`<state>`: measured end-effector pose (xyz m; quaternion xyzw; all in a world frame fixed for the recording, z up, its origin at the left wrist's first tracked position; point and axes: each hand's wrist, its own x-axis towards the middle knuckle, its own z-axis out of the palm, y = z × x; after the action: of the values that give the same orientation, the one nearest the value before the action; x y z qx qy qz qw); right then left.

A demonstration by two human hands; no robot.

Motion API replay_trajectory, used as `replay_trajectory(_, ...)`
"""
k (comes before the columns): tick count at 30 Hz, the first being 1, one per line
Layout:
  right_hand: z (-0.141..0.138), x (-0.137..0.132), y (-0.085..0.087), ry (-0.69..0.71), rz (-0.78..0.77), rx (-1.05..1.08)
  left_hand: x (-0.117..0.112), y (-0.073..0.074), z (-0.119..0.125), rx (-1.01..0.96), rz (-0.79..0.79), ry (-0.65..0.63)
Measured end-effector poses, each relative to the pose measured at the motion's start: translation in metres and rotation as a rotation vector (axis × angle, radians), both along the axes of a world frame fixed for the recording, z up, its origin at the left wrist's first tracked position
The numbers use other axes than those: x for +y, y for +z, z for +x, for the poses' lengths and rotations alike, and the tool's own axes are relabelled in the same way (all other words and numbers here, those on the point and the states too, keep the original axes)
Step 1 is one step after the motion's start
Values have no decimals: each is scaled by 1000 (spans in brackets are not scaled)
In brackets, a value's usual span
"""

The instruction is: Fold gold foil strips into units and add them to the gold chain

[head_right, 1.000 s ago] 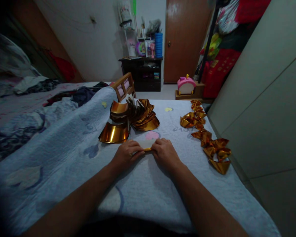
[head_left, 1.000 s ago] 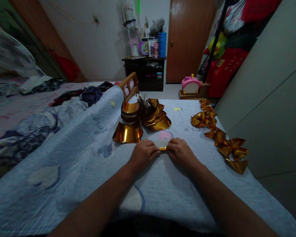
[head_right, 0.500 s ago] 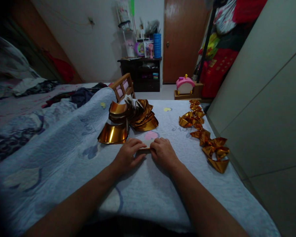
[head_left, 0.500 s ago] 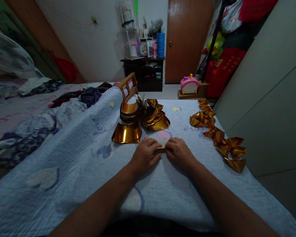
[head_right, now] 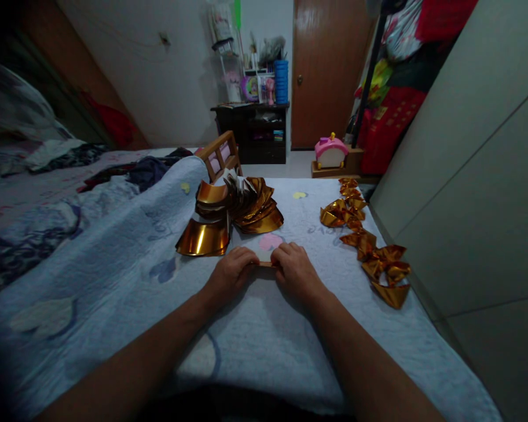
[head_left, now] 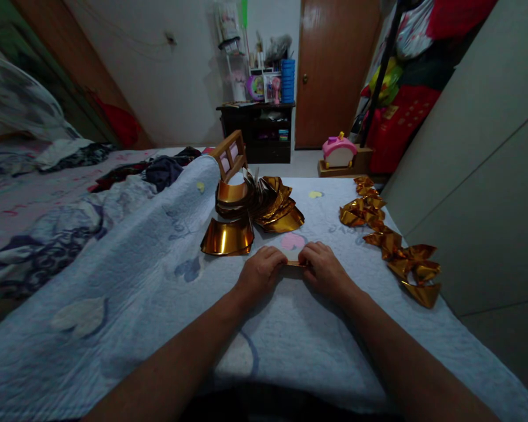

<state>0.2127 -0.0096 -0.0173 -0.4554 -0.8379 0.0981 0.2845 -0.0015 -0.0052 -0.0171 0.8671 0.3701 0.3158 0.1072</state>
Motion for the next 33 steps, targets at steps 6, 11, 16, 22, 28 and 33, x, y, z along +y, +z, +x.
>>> replay_trajectory(6, -2, -4, 7, 1, 55, 47, -3, 5, 1, -53, 53, 90)
replay_trajectory(11, -4, -9, 15, -50, 110, -18, -8, 7, 2, -47, -36, 306)
replay_trajectory(16, -6, -11, 16, -151, 178, -99, -12, 8, 4, -81, -202, 335)
replay_trajectory(22, -10, -12, 13, -141, 217, -145, -11, 8, 7, -237, -363, -18)
replay_trajectory(28, -15, -14, 12, -22, 161, -168, -5, 5, 6, -220, -395, -32)
replay_trajectory(33, -18, -16, 10, 87, 49, -226, -3, 1, 4, -66, -347, 53)
